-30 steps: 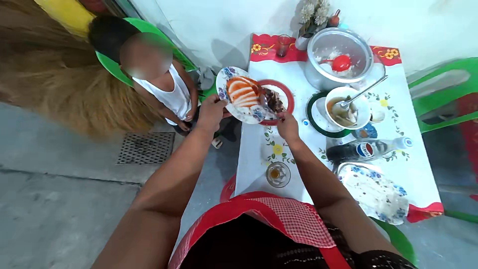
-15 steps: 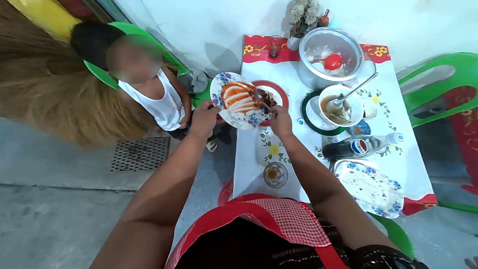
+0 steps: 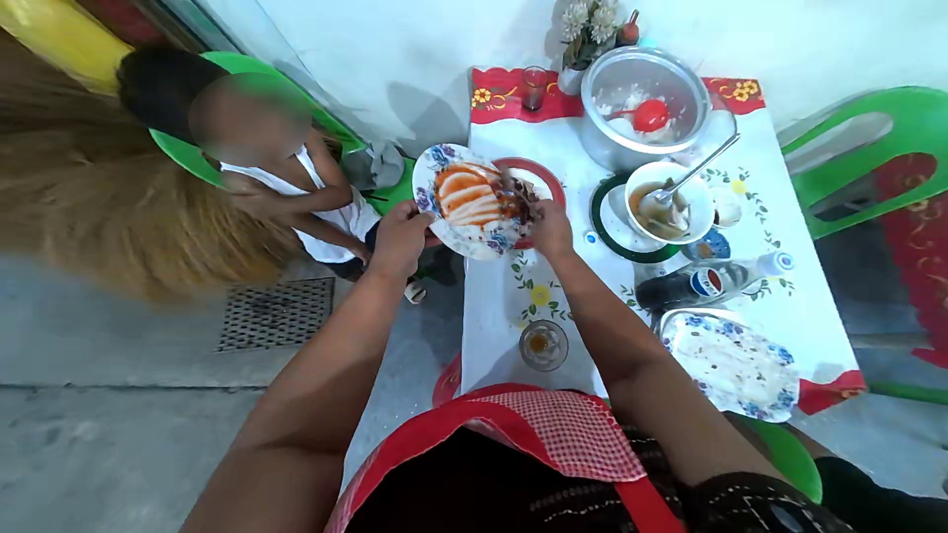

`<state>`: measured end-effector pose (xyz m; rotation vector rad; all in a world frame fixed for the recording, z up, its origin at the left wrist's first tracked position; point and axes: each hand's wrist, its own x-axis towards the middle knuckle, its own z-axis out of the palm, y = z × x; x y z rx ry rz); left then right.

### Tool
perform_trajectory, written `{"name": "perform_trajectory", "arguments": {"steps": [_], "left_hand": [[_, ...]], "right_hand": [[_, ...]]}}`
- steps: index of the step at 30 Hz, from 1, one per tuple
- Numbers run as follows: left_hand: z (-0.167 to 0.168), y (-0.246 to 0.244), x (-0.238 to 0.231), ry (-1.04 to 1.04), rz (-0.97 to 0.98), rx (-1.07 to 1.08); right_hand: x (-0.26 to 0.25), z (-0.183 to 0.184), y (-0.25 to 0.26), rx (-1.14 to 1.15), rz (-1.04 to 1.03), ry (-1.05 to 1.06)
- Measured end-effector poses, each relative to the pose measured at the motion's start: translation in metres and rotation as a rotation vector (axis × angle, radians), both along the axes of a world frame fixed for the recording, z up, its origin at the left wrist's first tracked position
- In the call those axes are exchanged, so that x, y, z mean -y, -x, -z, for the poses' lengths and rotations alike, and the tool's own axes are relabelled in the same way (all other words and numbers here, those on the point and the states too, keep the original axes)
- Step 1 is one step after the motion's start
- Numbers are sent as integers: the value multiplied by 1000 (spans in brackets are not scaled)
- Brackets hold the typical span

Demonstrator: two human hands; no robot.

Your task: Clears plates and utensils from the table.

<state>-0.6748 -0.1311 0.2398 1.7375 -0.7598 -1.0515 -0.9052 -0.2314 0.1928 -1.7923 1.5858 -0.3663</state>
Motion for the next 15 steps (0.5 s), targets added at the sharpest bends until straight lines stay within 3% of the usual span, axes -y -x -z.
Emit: {"name": "perform_trajectory", "arguments": {"steps": [4, 9, 13, 15], "left_hand": [[2, -8, 0, 28, -26, -10], [6, -7, 3, 34, -53, -30], [5, -4, 2, 23, -51, -5], [6, -5, 1, 25, -50, -2]], "right_hand": [[-4, -5, 14, -13, 78, -36], [-24, 5, 24, 40, -83, 36], [-14, 16, 41, -25, 56, -18], [-21, 10, 38, 17, 27, 44]]}}
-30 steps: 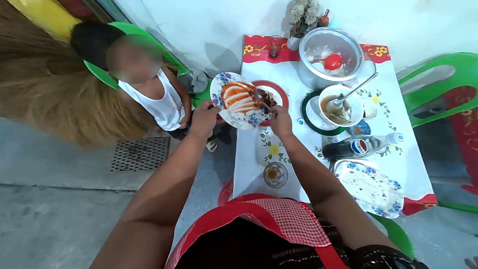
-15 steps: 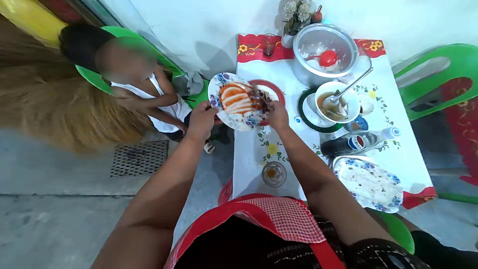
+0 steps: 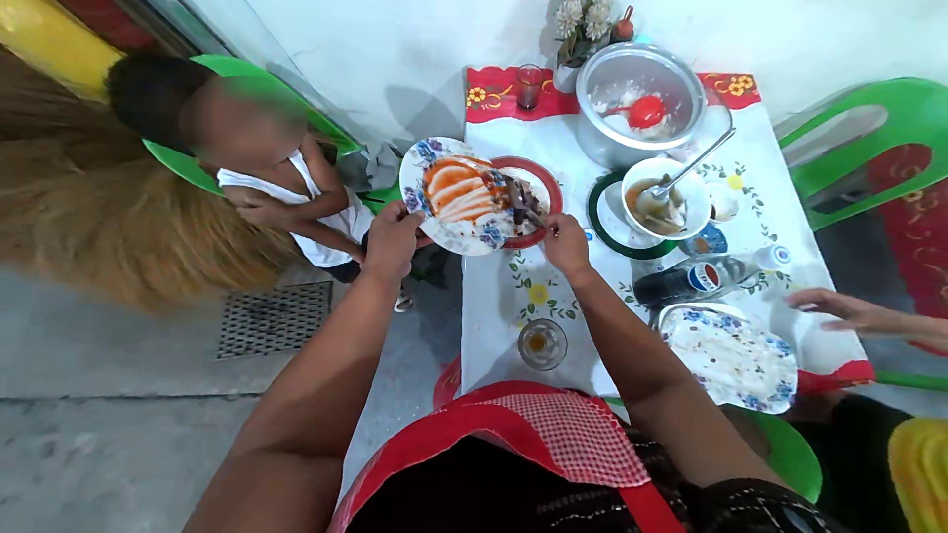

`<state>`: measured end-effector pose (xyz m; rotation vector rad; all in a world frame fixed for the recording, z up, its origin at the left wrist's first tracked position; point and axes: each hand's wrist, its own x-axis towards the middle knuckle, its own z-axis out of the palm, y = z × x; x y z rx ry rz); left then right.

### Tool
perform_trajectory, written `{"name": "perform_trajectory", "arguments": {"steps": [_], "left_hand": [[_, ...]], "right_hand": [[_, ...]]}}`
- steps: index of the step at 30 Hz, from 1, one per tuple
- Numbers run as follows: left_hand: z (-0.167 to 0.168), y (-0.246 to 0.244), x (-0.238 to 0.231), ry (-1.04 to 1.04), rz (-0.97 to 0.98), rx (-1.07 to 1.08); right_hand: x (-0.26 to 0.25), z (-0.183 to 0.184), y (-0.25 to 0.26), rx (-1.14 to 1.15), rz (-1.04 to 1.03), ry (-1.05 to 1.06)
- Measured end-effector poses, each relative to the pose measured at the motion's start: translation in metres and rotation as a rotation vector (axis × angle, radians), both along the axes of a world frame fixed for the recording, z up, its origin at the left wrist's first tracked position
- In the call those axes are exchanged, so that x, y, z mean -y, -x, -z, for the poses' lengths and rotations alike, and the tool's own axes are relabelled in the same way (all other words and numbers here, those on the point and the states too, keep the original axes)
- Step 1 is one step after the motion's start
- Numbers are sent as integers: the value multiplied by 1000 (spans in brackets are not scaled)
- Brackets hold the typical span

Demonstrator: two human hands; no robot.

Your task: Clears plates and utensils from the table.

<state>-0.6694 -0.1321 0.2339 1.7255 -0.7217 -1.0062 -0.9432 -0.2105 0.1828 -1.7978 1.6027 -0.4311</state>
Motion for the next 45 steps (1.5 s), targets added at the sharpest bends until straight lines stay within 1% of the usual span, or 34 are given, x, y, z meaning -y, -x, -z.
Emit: {"name": "perform_trajectory", "arguments": {"steps": [2, 4, 7, 9, 12, 13, 15, 18, 20, 22, 25, 29, 36, 40, 45], "left_hand": [[0, 2, -1, -5, 17, -10], [-2, 6, -3, -6, 25, -18], [-3, 3, -8, -1, 10, -11], [-3, 0, -12, -6, -9, -25], [-1, 1, -18, -20, -44, -86], [0, 1, -18, -26, -48, -97], [4, 2, -20, -40, -43, -101], [15, 3, -21, -45, -40, -123], [20, 3, -22, -65, -9, -134], [24, 8, -22, -98, 41, -126], [27, 26, -21, -144, 138, -115], [29, 65, -18, -201, 267, -121], [43, 130, -6, -338, 490, -112], [56, 159, 2, -396, 619, -74], [70, 187, 10, -486, 704, -25]], "right_hand": [[-8, -5, -4, 27, -99, 57], [-6, -5, -3, 2, -128, 44], [6, -5, 5, -52, 35, -63], [2, -10, 12, -11, 97, -59], [-18, -12, 20, 160, 55, 1], [-23, -9, 23, 172, 27, -5], [-26, 1, 29, 125, 42, -54], [-30, 7, 46, 68, 146, -118], [-40, 2, 57, 78, 148, -100], [-56, -3, 70, 109, 134, -36], [-83, -10, 98, 119, 124, 13], [-131, -13, 153, 81, 126, -19], [-221, 4, 257, -40, 344, -81], [-253, 6, 300, -82, 486, -152], [-284, 9, 344, -160, 600, -141]]}}
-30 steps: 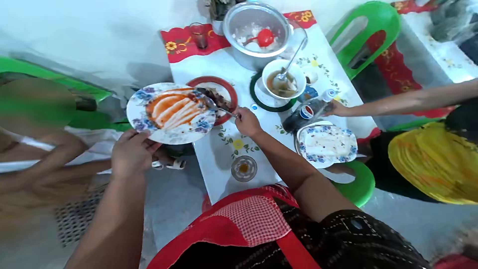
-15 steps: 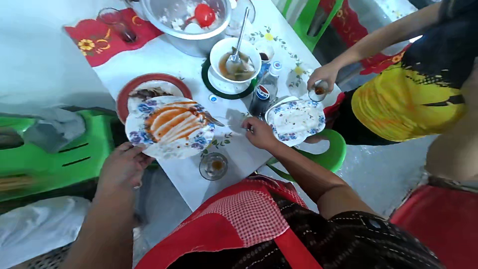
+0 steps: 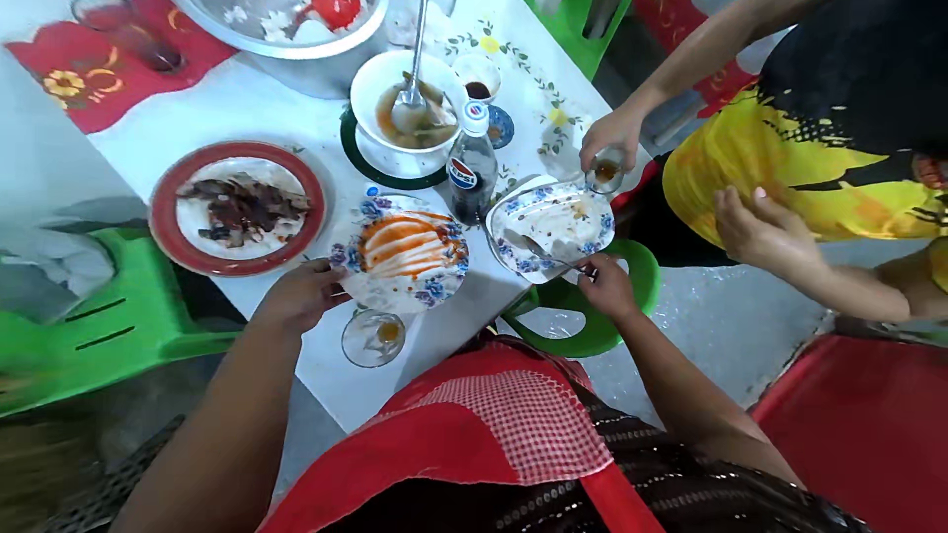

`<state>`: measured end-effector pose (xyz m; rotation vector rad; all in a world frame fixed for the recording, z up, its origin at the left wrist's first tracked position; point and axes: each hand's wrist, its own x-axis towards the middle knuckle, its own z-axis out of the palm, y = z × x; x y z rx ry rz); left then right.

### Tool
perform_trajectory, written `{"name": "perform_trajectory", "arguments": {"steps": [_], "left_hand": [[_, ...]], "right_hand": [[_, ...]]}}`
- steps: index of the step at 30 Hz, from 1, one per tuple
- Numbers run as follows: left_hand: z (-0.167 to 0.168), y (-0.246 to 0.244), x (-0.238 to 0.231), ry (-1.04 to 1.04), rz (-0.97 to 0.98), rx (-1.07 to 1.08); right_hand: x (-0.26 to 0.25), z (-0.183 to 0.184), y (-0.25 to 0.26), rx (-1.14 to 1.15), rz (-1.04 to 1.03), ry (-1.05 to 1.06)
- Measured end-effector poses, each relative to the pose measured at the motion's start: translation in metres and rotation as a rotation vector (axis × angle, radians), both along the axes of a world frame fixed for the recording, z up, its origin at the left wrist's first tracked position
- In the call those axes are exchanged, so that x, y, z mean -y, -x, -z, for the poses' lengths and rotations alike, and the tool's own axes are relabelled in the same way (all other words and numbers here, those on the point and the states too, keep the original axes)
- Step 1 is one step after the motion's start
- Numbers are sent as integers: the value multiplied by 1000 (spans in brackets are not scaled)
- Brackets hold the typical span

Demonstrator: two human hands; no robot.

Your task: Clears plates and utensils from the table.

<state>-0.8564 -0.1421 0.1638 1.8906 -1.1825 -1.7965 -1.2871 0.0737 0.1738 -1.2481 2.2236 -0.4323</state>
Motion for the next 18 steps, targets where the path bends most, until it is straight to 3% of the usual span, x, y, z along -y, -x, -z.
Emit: {"name": "perform_trajectory", "arguments": {"steps": [11, 14, 18], "left_hand": [[-5, 23, 12, 7, 31, 84], [-3, 13, 17, 13, 18, 73], [-17, 4, 14, 53, -42, 53]], "right_hand": [[3, 7, 31, -70, 21, -79], [7, 15, 37, 49, 82, -88], [7, 38, 46, 432, 430, -21]]}}
